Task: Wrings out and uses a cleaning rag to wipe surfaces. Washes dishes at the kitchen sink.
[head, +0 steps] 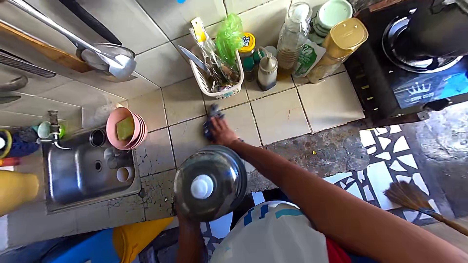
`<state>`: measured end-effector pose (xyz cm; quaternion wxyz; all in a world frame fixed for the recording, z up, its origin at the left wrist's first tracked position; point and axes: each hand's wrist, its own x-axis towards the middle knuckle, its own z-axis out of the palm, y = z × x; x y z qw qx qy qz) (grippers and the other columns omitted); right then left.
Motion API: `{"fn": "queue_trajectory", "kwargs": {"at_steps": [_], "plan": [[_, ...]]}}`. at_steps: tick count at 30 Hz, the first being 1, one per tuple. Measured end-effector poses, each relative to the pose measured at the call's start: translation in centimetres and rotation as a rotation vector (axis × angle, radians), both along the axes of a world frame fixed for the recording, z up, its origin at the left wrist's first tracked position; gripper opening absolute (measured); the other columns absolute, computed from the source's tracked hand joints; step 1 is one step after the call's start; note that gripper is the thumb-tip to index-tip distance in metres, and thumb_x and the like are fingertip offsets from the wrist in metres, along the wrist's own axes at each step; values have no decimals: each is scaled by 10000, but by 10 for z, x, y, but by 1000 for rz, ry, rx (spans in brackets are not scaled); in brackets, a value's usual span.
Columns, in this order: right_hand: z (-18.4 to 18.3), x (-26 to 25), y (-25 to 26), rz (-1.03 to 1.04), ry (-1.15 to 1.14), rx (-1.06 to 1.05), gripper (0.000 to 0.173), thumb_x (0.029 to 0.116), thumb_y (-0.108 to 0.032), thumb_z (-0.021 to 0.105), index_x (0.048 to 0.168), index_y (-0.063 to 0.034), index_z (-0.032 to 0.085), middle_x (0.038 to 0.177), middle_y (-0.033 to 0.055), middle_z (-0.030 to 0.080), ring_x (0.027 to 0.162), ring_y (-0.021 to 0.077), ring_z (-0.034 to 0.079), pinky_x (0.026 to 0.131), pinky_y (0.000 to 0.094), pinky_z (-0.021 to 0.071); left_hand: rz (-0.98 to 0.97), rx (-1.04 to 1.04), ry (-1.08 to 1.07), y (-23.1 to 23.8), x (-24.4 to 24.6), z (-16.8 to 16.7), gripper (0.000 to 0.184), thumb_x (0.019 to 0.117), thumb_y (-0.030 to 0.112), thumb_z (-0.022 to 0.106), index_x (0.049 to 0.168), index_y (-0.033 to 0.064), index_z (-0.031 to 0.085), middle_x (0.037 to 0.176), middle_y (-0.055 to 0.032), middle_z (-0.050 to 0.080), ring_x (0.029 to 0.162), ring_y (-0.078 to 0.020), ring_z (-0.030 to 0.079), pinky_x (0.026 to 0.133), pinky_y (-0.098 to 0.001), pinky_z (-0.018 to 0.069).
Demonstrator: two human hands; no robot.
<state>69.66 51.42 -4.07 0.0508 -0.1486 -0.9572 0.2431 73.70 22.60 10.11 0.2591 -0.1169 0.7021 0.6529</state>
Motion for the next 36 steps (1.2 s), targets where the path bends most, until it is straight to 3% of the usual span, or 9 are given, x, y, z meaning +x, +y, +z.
{"fn": "queue_trajectory", "kwargs": {"at_steps": [3,5,8,11,17,20,25,30,36], "plan": [[6,-48,-5,596,-15,1,540,1033,-253,564,1540,-90,478,1692,125,277,1584,328,185,1295,515,91,5,-58,89,-19,6,22,447,1118,285,235,1428,46,452,1222,-82,630,1066,-94,619,896,-315,554],[13,-53,11,720,25,-12,555,982,-269,658,1496,-96,542,1657,115,361,1566,316,252,1293,484,137,47,-53,90,-15,11,36,424,1118,277,208,1388,69,460,1168,-33,640,1033,-51,627,866,-273,562],[21,-10,61,562,44,-27,584,942,-287,708,1469,-78,568,1643,134,382,1550,322,294,1287,479,189,56,13,69,-18,10,28,425,1116,293,227,1400,82,462,1200,-46,641,1068,-83,632,888,-306,566],[23,83,131,413,35,-27,574,942,-249,682,1478,-83,562,1649,129,373,1550,317,297,1287,475,205,68,84,-9,-14,7,4,403,1120,346,270,1367,130,505,1177,-29,665,1059,-102,652,884,-329,580],[33,316,238,50,-47,56,584,888,-155,695,1456,-79,586,1638,137,389,1534,349,327,1251,520,291,58,144,-195,87,3,-7,408,1111,367,237,1164,124,560,922,-26,667,823,-115,662,689,-347,588],[25,387,268,-299,-133,91,573,951,-215,606,1504,-91,527,1670,143,324,1556,354,272,1236,567,292,-72,189,-108,143,5,-19,421,1123,307,204,1221,74,541,975,-52,679,873,-127,675,745,-349,604],[16,359,327,-653,-168,50,598,1006,-316,493,1531,-29,462,1694,199,224,1579,375,184,1259,570,221,-80,156,-93,228,11,-48,363,1124,232,282,1312,23,512,1085,-126,645,949,-184,650,801,-399,582],[18,317,380,-785,-126,-24,655,1042,-330,460,1598,-13,319,1699,251,142,1587,401,113,1275,555,181,-63,100,-53,285,13,-60,288,1108,166,377,1239,-22,551,1031,-160,647,907,-229,654,772,-430,585],[13,349,290,-848,-155,98,678,1028,-418,420,1592,-46,358,1695,230,189,1583,418,115,1276,586,109,-31,132,33,310,8,-87,319,1106,245,427,1245,5,584,1134,-152,663,1033,-238,656,891,-466,575]]}}
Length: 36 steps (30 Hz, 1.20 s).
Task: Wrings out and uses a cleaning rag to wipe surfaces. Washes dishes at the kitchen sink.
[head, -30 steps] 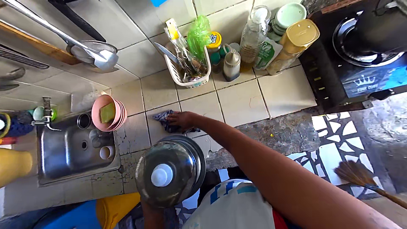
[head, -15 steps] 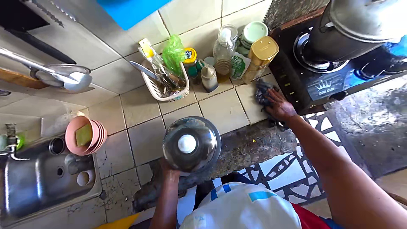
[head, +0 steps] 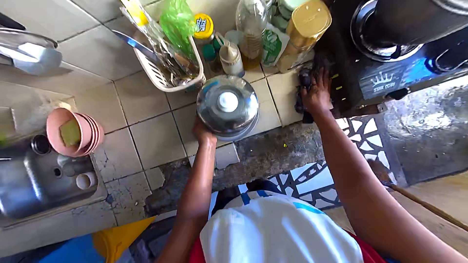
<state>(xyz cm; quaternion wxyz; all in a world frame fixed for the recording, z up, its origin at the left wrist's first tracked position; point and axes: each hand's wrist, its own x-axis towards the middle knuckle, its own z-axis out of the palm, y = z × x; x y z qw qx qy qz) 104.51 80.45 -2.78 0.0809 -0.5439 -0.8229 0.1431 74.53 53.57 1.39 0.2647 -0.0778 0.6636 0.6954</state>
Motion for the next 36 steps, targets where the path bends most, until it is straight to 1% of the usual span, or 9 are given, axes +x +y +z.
{"fn": "queue_trajectory", "kwargs": {"at_steps": [10,14,19,22,26,32,34,35,36], "plan": [[-3,-61,-298,507,82,-235,647,971,-402,601,1495,-34,516,1661,235,292,1558,430,218,1263,620,159,-1,-300,244,5,-4,-24,305,1086,250,480,1099,17,676,1053,-128,695,997,-202,677,902,-419,572],[-2,-46,-290,764,91,-244,523,999,-312,590,1472,-90,565,1646,140,376,1548,303,309,1278,492,212,50,-219,280,5,-3,-22,237,1046,140,567,1199,-12,663,1098,-136,692,1016,-181,674,915,-365,575],[6,71,-236,394,1,-217,646,912,-189,710,1502,-27,505,1643,207,347,1527,420,305,1245,588,253,-40,-320,416,-2,-16,-27,187,996,136,643,1114,13,720,1013,-101,724,955,-150,695,895,-332,577],[15,167,-202,-28,-123,-256,591,995,-174,598,1538,-11,432,1651,247,300,1523,467,284,1195,677,292,-114,-390,443,-4,-21,-21,155,963,140,696,1070,36,737,999,-82,735,944,-137,697,895,-338,573],[35,280,-177,-734,-143,-386,502,1088,-316,388,1372,47,584,1411,330,557,1349,491,512,1097,692,379,-241,-599,598,-18,-31,-27,213,984,210,658,1119,76,753,1102,-115,722,1068,-206,678,969,-396,539],[130,202,-169,-716,331,-358,412,1092,-271,406,1155,73,623,992,200,650,894,237,644,835,490,531,-340,-476,643,-43,-31,-15,335,1027,157,574,1303,-21,639,1228,-222,655,1104,-279,642,996,-411,508],[98,155,-162,-379,301,-408,390,1070,-282,477,1315,-18,628,1291,93,662,1221,180,588,1054,547,441,-283,-400,579,-53,-31,-8,317,1014,111,580,1282,-48,639,1247,-221,654,1129,-250,647,1007,-366,522],[72,131,-159,-135,180,-424,531,1046,-366,492,1516,-119,510,1626,49,419,1544,239,287,1230,651,159,-260,-386,541,-64,-32,-6,320,1012,114,589,1285,-47,636,1259,-217,655,1139,-245,650,999,-367,532],[42,104,-160,62,19,-353,731,1008,-540,499,1620,-170,346,1730,120,142,1597,379,29,1191,763,0,-239,-381,506,-77,-33,-5,325,1011,131,600,1289,-33,637,1263,-205,655,1127,-239,653,970,-378,548]]}}
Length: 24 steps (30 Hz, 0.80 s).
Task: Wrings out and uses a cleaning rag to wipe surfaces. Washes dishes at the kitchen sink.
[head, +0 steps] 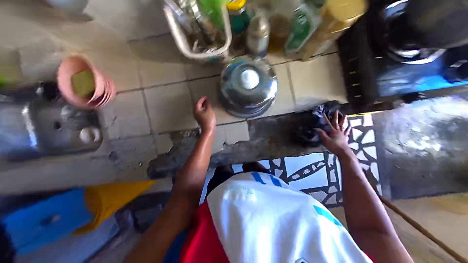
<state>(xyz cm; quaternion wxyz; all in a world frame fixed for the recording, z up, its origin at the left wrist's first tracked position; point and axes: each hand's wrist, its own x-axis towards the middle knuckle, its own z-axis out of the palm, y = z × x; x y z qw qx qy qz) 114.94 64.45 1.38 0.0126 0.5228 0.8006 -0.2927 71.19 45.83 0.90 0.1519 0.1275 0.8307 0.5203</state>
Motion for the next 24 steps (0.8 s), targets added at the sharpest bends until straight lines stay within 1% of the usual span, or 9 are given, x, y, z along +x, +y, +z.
{"fn": "queue_trajectory", "kwargs": {"at_steps": [1,3,6,10,13,15,18,21,24], "plan": [[-26,-27,-9,105,-84,110,921,955,-699,484,1639,-120,270,1716,241,8,1561,507,-73,1143,823,-51,23,20,-25,-15,-3,1,332,1011,148,608,1295,-20,637,1264,-196,648,1112,-234,651,947,-384,557],[-51,-65,-37,110,-104,277,1034,906,-754,458,1580,20,328,1669,359,8,1538,569,-52,1189,775,-21,81,51,-49,-51,-13,8,320,1024,180,599,1289,9,653,1243,-167,654,1043,-204,658,889,-368,569],[-53,-82,-100,319,33,245,780,950,-467,530,1517,58,428,1658,349,153,1541,558,83,1214,746,86,201,86,-23,-119,-26,15,292,1030,150,589,1264,-10,659,1195,-157,671,952,-166,675,829,-327,582],[-29,-114,-165,868,342,-50,561,888,-198,708,1407,-8,607,1531,264,490,1455,453,427,1204,593,346,344,-6,-64,-213,-28,11,314,1042,171,571,1290,-13,630,1178,-166,663,931,-172,661,834,-346,573],[-4,-157,-165,838,566,12,555,837,-136,732,1360,13,625,1463,268,555,1372,427,537,1128,544,474,421,-71,-138,-273,-20,21,326,1065,214,555,1319,18,619,1251,-168,652,1000,-202,684,899,-395,575],[-13,-184,-160,808,484,196,571,874,-227,648,1379,32,592,1521,287,486,1437,469,443,1170,575,389,494,-85,-120,-309,-16,20,289,1052,166,567,1271,-8,640,1158,-165,674,911,-179,682,842,-368,581],[-42,-225,-178,773,118,256,691,949,-389,529,1547,-51,453,1654,315,226,1540,530,163,1236,686,136,552,-141,-202,-354,-13,20,308,1060,149,543,1275,-57,623,1125,-208,671,893,-201,676,830,-363,575],[-37,-281,-218,692,22,194,687,968,-306,528,1563,8,392,1661,353,118,1554,529,78,1252,658,101,580,-143,-266,-391,-8,23,333,1069,161,523,1299,-65,607,1176,-221,658,940,-214,677,853,-371,574],[-31,-329,-234,693,73,148,693,936,-193,554,1564,30,367,1667,340,124,1563,501,92,1244,660,127,567,-144,-291,-425,-1,22,315,1060,137,529,1275,-74,619,1109,-197,669,844,-168,662,789,-326,571]]}}
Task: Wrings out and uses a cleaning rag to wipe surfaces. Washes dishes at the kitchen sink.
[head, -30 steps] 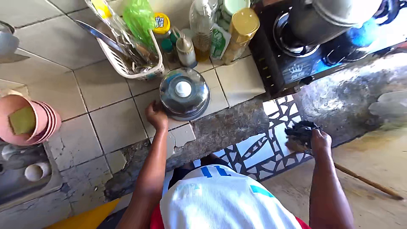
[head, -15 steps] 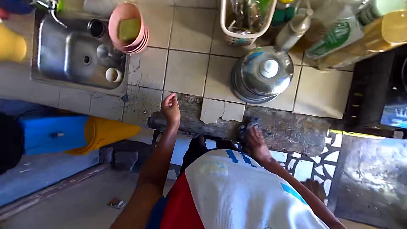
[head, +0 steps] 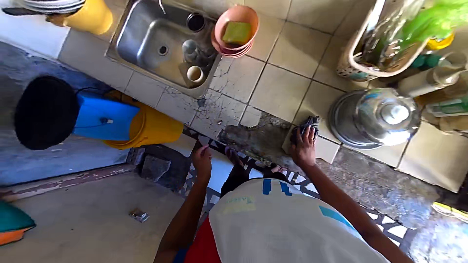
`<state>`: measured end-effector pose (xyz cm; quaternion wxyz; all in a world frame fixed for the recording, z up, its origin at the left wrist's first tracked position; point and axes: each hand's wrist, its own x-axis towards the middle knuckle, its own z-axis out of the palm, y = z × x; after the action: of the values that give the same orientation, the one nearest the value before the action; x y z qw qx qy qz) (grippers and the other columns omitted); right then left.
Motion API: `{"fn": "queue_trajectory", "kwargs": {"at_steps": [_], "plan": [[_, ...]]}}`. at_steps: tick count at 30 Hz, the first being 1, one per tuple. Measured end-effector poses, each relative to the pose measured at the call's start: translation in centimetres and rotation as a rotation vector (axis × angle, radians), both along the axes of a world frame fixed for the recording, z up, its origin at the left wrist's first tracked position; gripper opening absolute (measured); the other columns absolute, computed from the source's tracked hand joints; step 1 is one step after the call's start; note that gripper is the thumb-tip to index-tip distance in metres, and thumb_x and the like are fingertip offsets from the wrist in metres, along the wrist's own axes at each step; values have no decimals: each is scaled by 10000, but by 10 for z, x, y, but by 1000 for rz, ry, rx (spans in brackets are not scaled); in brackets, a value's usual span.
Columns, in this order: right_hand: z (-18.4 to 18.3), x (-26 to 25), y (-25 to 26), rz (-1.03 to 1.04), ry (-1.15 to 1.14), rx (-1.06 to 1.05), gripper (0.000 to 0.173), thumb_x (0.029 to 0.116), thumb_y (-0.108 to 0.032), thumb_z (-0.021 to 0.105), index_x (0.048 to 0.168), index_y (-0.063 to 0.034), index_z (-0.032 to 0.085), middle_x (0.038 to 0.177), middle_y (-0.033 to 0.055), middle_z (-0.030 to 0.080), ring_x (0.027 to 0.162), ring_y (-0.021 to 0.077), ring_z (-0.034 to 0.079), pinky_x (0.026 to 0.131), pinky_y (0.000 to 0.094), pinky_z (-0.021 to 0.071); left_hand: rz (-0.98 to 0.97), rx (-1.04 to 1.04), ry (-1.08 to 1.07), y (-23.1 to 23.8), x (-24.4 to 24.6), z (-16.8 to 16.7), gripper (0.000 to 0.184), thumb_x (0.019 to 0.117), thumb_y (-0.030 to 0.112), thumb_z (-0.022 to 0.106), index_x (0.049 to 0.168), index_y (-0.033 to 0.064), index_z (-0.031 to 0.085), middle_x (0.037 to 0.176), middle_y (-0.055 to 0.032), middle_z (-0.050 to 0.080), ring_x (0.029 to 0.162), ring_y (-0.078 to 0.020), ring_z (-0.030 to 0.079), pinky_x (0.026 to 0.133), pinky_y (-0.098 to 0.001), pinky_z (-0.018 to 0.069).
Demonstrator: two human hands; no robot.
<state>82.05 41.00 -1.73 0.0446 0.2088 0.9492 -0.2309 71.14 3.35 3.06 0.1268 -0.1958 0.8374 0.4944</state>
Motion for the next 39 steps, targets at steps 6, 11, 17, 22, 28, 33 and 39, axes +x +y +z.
{"fn": "queue_trajectory", "kwargs": {"at_steps": [6,11,17,22,28,33,39], "plan": [[54,-113,30,63,34,-533,494,1037,-112,412,1523,-88,494,1396,270,603,1284,410,599,1093,603,449,-7,33,-63,-82,-4,2,317,1063,143,532,1289,-61,620,1182,-213,668,928,-197,687,826,-355,586],[5,-176,44,56,70,14,842,996,-569,458,1632,-59,252,1703,265,85,1571,492,-5,1228,709,-1,133,0,-113,-177,-17,5,330,1081,148,498,1312,-65,596,1133,-189,663,870,-156,655,803,-323,564],[-16,-245,-83,225,101,74,722,1014,-388,473,1613,-27,294,1695,288,86,1577,475,-8,1271,639,9,261,25,-227,-221,-31,-11,316,1081,149,501,1308,-48,598,1080,-147,651,828,-137,632,770,-298,549],[-10,-258,-251,786,53,-89,753,941,-357,666,1589,-88,392,1694,233,192,1578,441,110,1273,620,86,147,122,-264,-195,-43,-18,313,1088,142,482,1301,-56,599,1129,-164,651,877,-150,647,791,-306,555],[16,-193,-337,1305,-73,-426,430,933,-132,679,1355,-63,633,1446,204,566,1414,399,467,1189,569,352,118,166,-250,-177,-39,-38,293,1081,143,508,1263,-53,627,1070,-152,668,843,-146,653,761,-301,562],[51,-208,-314,1082,206,-282,528,925,-130,684,1432,-24,584,1525,239,506,1483,387,407,1274,509,230,305,134,-166,-180,-44,-47,395,1118,197,406,1399,-69,482,1099,-169,613,806,-152,625,748,-313,557],[5,-130,-234,692,9,-70,595,974,-158,649,1523,-18,469,1651,257,295,1542,424,272,1267,545,222,225,136,-185,-176,-88,-47,382,1094,140,460,1422,-55,458,1100,-161,593,775,-128,604,717,-280,544]]}}
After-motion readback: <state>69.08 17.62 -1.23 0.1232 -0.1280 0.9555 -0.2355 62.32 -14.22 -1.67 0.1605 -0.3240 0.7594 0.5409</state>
